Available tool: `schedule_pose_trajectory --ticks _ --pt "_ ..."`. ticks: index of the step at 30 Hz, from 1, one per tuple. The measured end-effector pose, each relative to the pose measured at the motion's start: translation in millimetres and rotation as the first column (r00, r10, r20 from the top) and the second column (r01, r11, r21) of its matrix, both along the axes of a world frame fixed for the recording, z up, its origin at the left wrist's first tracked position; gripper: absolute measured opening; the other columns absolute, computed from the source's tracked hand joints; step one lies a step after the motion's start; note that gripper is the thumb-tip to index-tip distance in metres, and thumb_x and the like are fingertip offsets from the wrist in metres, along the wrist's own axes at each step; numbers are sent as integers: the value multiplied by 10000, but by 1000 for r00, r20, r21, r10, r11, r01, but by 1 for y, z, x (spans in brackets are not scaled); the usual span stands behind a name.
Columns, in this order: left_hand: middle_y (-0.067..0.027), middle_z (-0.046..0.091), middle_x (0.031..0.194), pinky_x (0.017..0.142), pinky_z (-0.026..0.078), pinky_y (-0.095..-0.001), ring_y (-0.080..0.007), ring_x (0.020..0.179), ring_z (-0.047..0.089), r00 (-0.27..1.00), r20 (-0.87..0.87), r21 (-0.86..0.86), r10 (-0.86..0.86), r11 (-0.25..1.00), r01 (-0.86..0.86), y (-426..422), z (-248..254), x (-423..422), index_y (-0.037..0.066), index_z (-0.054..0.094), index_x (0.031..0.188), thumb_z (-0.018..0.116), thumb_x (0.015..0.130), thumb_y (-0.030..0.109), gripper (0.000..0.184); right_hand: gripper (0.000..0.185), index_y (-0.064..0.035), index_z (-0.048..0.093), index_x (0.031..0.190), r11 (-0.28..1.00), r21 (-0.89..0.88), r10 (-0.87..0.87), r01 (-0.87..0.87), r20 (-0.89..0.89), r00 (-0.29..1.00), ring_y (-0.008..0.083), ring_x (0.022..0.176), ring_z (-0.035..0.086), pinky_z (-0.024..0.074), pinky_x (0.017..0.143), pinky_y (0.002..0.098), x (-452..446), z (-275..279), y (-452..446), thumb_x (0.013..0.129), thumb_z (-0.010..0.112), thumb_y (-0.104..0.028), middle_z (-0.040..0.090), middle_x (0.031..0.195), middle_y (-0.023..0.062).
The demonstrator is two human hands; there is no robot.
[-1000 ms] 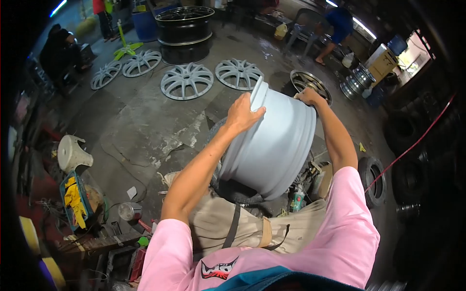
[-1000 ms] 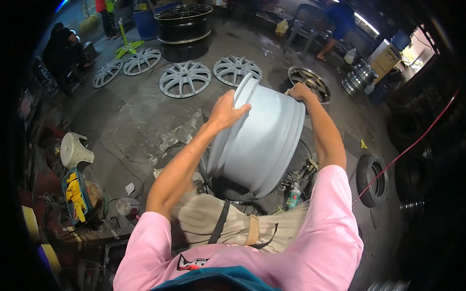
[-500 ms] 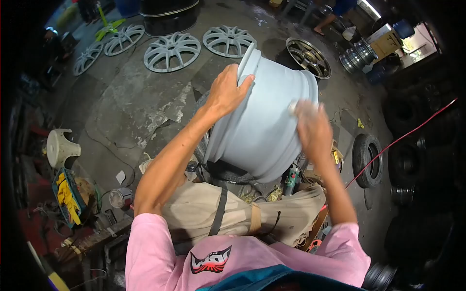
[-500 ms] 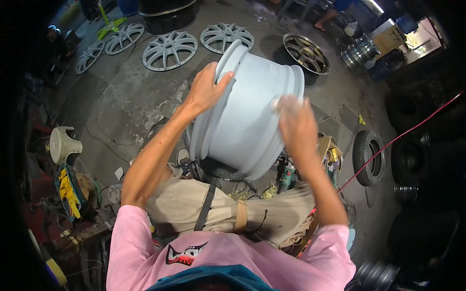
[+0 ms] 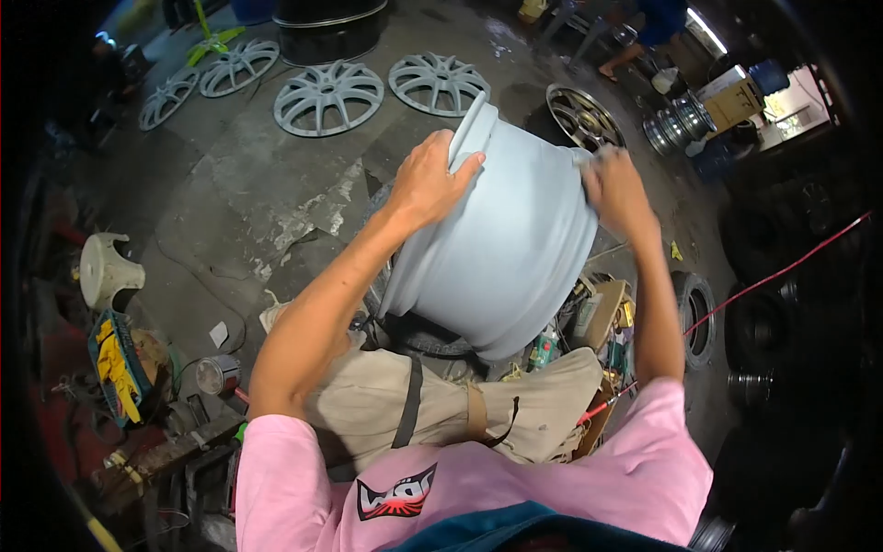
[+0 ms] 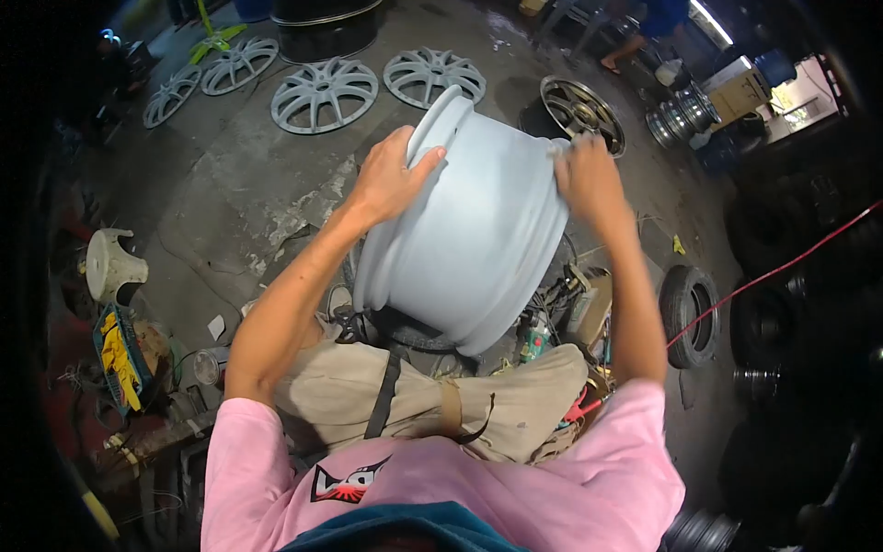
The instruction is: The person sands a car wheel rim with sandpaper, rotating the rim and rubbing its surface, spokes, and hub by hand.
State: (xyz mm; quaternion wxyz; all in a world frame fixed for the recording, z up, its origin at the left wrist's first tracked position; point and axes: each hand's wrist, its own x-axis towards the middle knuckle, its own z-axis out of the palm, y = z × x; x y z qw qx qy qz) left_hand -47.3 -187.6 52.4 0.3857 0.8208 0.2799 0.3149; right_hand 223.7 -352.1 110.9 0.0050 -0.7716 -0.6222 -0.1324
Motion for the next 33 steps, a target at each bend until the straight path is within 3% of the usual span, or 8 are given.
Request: schedule_pose_trajectory --ticks 5,8,11,20,23,26,28,33 --pt "-282 639 1002 860 487 -490 -438 950 639 999 52 53 10 999 -13 -5 -7 3 -69 571 962 624 984 347 419 238 2 715 1099 961 -115 193 -253 -379 905 384 1269 542 421 1116 460 -170 43 -125 956 600 -149 619 1299 220" --pt "-292 632 1016 864 482 -497 -454 967 633 996 92 59 17 998 -23 -3 -14 6 -74 577 985 595 997 321 395 269 -25 713 1179 973 40 -121 226 -745 656 358 1252 579 415 1129 452 -162 55 -120 942 618 -106 645 1308 174" --pt "-293 630 1027 870 479 -507 -466 978 628 992 116 57 43 997 -50 -4 -13 2 -77 580 1014 563 1009 279 357 340 -51 689 1275 892 434 79 -129 131 988 333 1271 586 397 1150 466 -130 13 -91 942 626 -75 661 1315 137" --pt "-287 617 1004 855 470 -521 -470 940 609 988 151 24 31 999 -35 1 -16 8 -70 547 942 513 1028 270 352 491 34 746 903 972 -171 -200 158 -261 945 350 722 704 519 693 449 91 -60 113 926 663 -448 706 825 266" --pt "-295 615 1014 857 462 -534 -481 942 603 987 156 5 47 999 -49 7 -17 7 -63 545 935 496 1037 297 377 401 -34 772 1010 940 -238 -333 244 -483 810 220 834 722 539 779 376 115 -110 185 902 663 -404 748 887 185" --pt "-304 613 1028 870 455 -545 -487 969 601 986 162 -13 49 999 -48 5 -17 5 -58 553 946 476 1044 318 396 416 20 739 1013 968 127 -131 215 -474 871 412 887 712 538 812 460 -60 -48 125 969 578 -361 710 823 259" --pt "-307 613 1035 877 453 -545 -489 983 600 988 152 -20 17 1000 -14 1 -14 4 -58 560 960 474 1044 319 396 338 8 641 1275 922 377 204 -81 -298 933 400 1186 623 494 1013 450 -152 -46 34 990 564 -157 656 1261 240" --pt "-312 618 1084 913 462 -563 -504 1036 599 994 110 15 16 1000 -18 -1 -15 3 -68 593 1041 491 1036 312 394 502 -8 590 1367 906 -31 423 -422 32 905 286 1349 535 420 1147 421 -160 -38 -77 866 618 -25 585 1416 151"
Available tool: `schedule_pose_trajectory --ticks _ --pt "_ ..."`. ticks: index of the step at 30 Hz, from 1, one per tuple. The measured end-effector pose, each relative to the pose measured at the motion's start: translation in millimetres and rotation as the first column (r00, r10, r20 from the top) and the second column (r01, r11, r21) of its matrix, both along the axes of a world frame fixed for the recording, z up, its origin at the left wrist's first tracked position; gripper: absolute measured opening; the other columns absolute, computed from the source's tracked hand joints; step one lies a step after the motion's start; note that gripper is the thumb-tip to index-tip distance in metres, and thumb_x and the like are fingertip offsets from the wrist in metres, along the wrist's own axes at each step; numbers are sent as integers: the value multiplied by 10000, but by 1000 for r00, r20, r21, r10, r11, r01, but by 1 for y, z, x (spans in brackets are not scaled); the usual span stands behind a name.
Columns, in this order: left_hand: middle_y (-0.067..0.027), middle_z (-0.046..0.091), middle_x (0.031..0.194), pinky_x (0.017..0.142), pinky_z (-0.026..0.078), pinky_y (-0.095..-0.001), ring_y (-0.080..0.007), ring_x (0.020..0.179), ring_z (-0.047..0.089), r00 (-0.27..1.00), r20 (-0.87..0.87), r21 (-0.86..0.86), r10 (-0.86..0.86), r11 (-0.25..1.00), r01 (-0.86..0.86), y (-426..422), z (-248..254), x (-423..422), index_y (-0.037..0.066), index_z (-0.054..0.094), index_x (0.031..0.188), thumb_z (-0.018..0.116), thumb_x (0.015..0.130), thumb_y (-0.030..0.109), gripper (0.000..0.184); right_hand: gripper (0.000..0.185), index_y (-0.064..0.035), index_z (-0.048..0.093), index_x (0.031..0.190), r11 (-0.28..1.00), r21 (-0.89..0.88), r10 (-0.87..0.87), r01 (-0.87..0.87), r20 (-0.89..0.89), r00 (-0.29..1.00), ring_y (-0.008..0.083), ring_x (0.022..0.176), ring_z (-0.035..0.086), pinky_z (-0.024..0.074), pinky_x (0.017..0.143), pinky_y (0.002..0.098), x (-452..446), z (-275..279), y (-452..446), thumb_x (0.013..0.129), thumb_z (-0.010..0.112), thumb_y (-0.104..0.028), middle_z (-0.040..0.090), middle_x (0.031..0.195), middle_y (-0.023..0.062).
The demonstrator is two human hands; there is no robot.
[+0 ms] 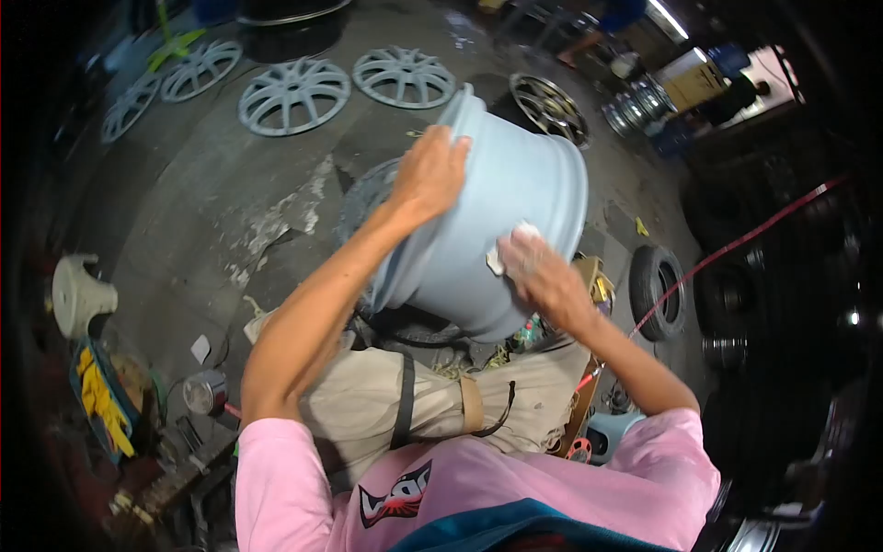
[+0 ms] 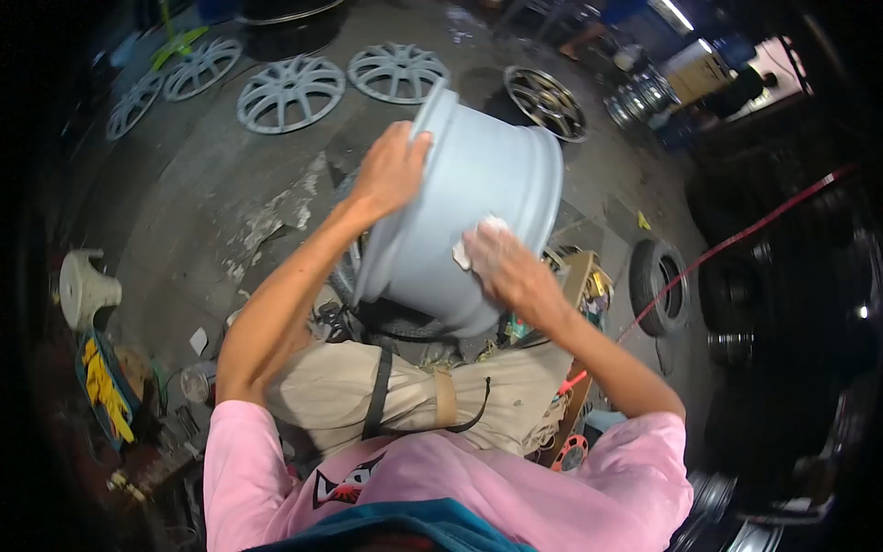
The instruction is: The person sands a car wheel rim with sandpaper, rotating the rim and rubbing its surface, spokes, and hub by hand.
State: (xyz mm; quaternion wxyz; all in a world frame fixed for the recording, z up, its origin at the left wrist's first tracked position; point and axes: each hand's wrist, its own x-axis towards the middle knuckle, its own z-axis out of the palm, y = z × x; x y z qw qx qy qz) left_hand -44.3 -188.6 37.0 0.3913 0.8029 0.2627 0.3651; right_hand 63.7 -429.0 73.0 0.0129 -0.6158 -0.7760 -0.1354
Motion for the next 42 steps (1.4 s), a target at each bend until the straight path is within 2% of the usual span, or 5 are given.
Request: schedule_pose_trajectory --ticks 7,16,33,40,42 --pt "-295 651 1094 905 464 -534 -487 1052 608 997 -75 40 -15 999 18 7 8 -6 -47 616 1057 488 1029 318 388 326 36 722 827 725 451 -277 521 -502 820 359 607 657 511 622 449 151 51 58 951 578 -228 659 711 252" --pt "-259 681 887 773 494 -471 -419 842 661 991 -135 66 -7 998 16 27 11 -3 -30 645 1054 522 1035 377 426 298 -10 684 1138 844 -306 124 440 -687 -716 109 854 633 522 800 270 42 -36 16 1069 465 -199 690 1001 43" --pt "-264 721 1071 927 498 -435 -394 1037 684 846 -345 243 406 909 -338 98 -1 -57 -24 688 1219 496 1023 526 614 262 -33 696 1174 983 -115 -182 -141 -642 -745 85 901 611 511 779 264 -42 -116 116 1045 578 -228 701 991 43" --pt "-239 730 1079 944 504 -375 -288 1053 689 865 -321 32 386 917 -397 147 -28 -94 -92 646 1266 509 1019 549 700 350 -9 664 1239 907 127 313 -401 -841 441 349 1081 673 529 981 434 11 -284 67 930 500 -36 707 1151 199" --pt "-235 727 1096 946 508 -365 -294 1046 695 861 -329 8 388 913 -409 139 -20 -87 -90 646 1277 516 1017 546 699 344 -62 688 1233 837 -421 -28 -350 -672 740 318 1164 652 512 1037 400 100 -301 88 941 507 -86 665 1265 196"
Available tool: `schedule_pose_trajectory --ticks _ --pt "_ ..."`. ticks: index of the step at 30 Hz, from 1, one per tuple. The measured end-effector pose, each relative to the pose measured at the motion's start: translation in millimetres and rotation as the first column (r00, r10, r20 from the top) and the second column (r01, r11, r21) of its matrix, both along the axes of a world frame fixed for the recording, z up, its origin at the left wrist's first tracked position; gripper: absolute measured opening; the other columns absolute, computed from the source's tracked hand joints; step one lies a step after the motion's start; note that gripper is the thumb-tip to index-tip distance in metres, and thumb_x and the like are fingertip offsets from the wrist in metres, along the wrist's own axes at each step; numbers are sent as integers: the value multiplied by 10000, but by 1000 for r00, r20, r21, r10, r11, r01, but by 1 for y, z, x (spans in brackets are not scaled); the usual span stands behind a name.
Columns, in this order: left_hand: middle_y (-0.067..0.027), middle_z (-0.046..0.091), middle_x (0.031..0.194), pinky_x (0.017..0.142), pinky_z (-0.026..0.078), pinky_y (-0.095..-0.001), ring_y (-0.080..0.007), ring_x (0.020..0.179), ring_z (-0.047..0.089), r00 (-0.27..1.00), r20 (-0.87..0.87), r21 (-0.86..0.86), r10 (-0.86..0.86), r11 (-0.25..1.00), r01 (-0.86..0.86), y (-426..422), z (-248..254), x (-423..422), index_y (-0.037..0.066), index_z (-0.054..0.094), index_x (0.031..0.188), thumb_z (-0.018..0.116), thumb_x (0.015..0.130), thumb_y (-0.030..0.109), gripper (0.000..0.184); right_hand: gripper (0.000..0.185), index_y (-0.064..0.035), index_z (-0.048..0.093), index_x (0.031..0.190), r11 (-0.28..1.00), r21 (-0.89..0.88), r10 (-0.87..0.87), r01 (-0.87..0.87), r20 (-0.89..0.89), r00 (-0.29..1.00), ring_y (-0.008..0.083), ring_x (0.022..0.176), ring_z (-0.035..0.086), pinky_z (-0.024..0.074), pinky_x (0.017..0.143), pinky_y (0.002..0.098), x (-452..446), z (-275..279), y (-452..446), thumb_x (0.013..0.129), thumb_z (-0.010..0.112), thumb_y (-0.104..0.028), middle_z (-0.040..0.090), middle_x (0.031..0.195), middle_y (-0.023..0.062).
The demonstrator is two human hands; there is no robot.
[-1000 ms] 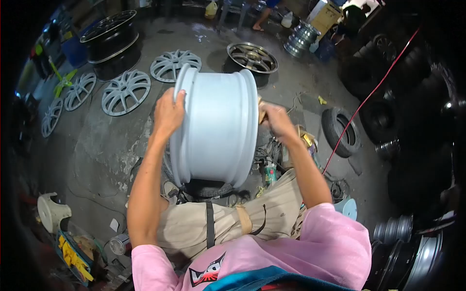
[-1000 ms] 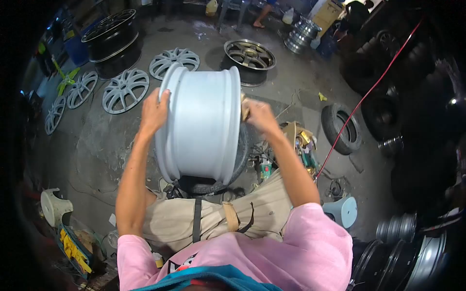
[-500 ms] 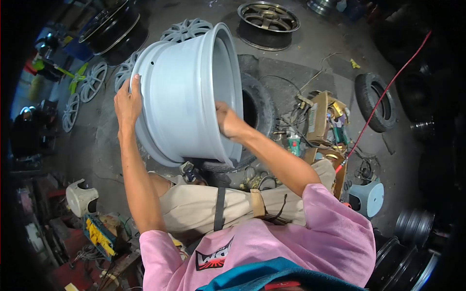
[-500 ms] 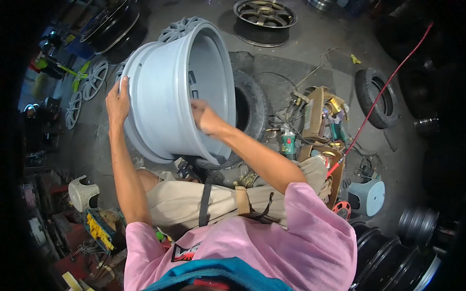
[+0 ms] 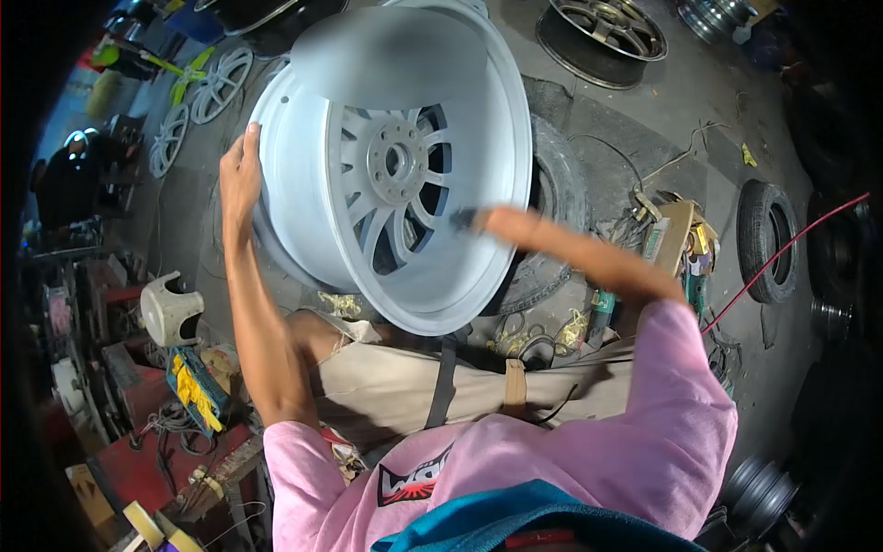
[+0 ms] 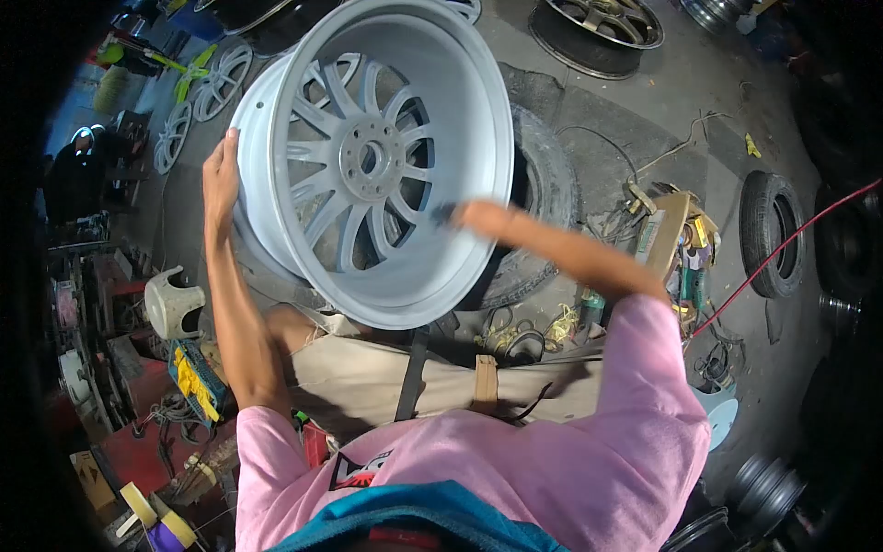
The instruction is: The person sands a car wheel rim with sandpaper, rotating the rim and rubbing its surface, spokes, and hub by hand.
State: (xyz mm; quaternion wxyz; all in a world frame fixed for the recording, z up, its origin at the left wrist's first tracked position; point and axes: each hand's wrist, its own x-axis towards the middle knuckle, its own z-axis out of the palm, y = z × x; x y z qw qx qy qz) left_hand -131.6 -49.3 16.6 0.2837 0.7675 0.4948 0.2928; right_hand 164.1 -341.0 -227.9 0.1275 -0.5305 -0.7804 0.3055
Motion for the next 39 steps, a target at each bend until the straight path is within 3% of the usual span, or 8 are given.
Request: schedule_pose_trajectory --ticks 9,13,18,25,27,31,35,39 --pt "-249 722 1110 960 501 -390 -320 1052 697 999 -15 -42 42 998 -42 -4 1 5 -28 669 1290 511 998 583 695 333 -4 711 1127 845 474 -181 -250 692 699 328 1355 515 372 1178 410 90 -6 110 942 490 -171 572 1440 165" --pt "-249 720 1120 968 496 -387 -318 1075 690 999 -13 0 37 999 -37 -5 -6 4 -25 667 1295 522 998 563 674 371 -28 695 1209 973 -228 103 47 602 792 280 1254 609 363 1182 387 14 -31 85 910 544 -186 652 1334 147" --pt "-239 725 1108 956 503 -385 -300 1057 695 995 -24 -36 94 995 -94 -18 9 12 -39 665 1286 518 1008 547 665 127 -37 723 883 983 2 -178 184 -225 958 374 864 697 566 806 450 -139 -3 17 819 635 -103 710 896 220" --pt "-227 667 1270 1026 461 -352 -290 1175 641 986 132 -173 -103 977 125 5 -9 -2 -52 582 1379 502 1017 561 716 262 -60 678 980 769 -541 -361 340 -807 -467 87 705 562 482 638 308 -119 282 55 1033 422 -36 600 790 -24" --pt "-211 646 1310 1030 464 -354 -276 1191 630 972 218 -299 -87 942 151 3 -3 -2 -42 552 1408 532 1009 555 719 177 -4 643 1009 719 30 -335 694 -860 384 149 738 595 502 689 365 -141 222 21 978 470 -17 612 777 70" --pt "-214 517 1479 1133 380 -379 -286 1344 522 939 340 -655 46 728 201 9 3 -10 -31 418 1514 577 992 534 786 291 44 646 1136 975 150 -64 162 -509 858 313 1141 562 451 1006 428 -94 68 -38 895 486 10 619 1214 221" --pt "-175 488 1516 1146 367 -378 -268 1362 507 890 455 -672 34 668 318 2 9 -8 -10 407 1527 591 995 501 760 339 -43 682 1214 948 316 -154 26 389 908 288 1311 550 411 1144 396 28 -22 4 920 520 -92 616 1369 153" --pt "-108 451 1554 1099 430 -360 -222 1359 506 835 549 -596 27 713 369 19 -14 -16 9 421 1523 605 999 452 710 321 -20 718 1141 799 556 -362 231 137 922 274 1222 603 437 1101 391 -9 -129 37 913 525 -138 678 1266 154"
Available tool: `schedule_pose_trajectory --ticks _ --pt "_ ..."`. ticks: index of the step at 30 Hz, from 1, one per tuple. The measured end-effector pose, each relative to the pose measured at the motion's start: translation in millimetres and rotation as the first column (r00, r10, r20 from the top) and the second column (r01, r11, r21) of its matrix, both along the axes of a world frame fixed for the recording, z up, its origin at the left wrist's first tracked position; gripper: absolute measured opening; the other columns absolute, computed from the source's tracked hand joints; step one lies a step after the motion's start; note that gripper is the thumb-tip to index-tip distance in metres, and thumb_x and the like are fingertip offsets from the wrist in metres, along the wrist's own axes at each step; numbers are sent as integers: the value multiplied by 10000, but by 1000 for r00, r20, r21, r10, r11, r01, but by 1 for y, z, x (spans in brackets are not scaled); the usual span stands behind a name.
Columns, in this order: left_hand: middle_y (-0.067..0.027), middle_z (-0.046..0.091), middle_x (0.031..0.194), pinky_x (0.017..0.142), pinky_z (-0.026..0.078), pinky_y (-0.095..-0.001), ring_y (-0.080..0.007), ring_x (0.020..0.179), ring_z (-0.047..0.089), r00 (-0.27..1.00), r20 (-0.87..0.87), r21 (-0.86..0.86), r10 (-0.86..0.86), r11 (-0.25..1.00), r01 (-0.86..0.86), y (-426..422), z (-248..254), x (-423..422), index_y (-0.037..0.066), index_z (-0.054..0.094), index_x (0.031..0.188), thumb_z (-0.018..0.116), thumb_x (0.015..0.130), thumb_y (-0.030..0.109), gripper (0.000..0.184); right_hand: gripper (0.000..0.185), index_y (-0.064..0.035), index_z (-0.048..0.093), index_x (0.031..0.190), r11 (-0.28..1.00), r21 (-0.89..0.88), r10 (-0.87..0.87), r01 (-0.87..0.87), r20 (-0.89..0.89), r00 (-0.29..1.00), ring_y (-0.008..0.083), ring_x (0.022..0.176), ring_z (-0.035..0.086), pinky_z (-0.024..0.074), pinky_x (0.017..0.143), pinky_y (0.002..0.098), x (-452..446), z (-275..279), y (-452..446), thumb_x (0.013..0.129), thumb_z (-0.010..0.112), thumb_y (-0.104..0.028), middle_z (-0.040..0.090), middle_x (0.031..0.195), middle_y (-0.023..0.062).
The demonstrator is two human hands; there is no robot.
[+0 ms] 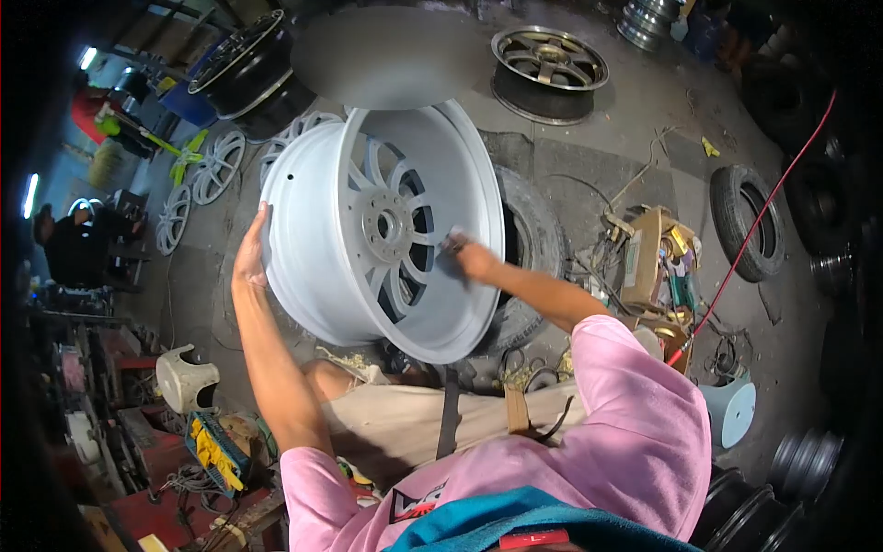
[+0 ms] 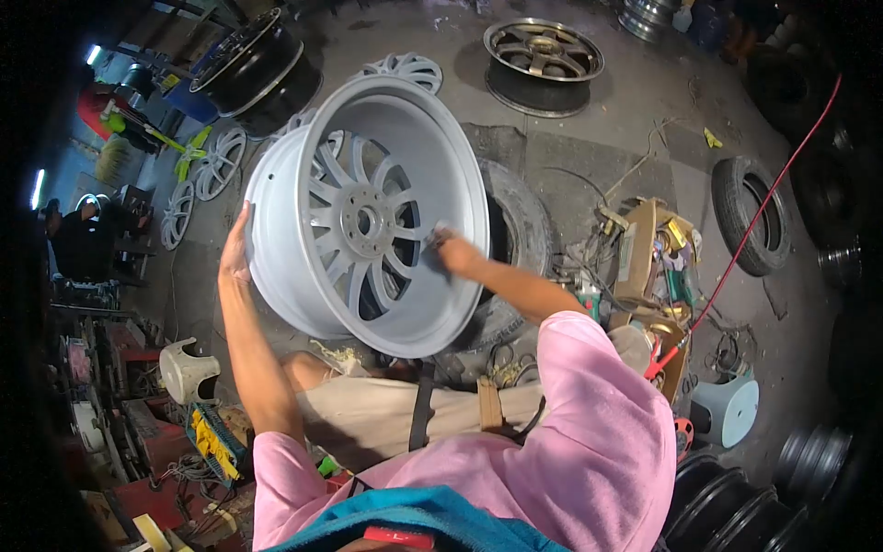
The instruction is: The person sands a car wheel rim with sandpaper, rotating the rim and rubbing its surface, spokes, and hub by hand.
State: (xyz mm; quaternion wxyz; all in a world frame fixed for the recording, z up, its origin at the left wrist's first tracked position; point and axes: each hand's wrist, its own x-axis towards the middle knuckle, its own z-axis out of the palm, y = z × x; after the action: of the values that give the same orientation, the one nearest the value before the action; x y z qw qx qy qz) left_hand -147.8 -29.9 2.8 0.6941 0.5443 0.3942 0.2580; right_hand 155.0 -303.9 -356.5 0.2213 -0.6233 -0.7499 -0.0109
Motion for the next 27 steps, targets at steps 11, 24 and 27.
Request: schedule_pose_trajectory --ticks 11,24,27 --pt "-165 540 1466 1095 428 -359 -252 1307 558 986 -168 -37 14 999 -21 -28 29 14 -18 442 1498 635 940 569 833 503 -181 538 1461 892 13 351 -451 -648 676 258 1142 665 561 934 351 -58 128 -112 982 506 -30 590 1399 195" --pt "-233 592 1386 1085 441 -373 -307 1245 610 943 -325 123 77 992 -39 -26 28 22 -53 500 1446 605 926 642 874 590 -75 327 1560 921 -302 -166 245 265 950 329 1518 271 287 1248 441 79 94 -64 981 425 -29 248 1647 185" --pt "-238 613 1355 1068 453 -367 -299 1226 621 945 -327 76 27 997 -2 -32 33 24 -78 521 1415 605 935 630 859 544 -52 543 1378 879 -471 -91 70 -23 996 379 1320 540 528 1055 447 -33 122 -146 839 528 18 484 1490 203"
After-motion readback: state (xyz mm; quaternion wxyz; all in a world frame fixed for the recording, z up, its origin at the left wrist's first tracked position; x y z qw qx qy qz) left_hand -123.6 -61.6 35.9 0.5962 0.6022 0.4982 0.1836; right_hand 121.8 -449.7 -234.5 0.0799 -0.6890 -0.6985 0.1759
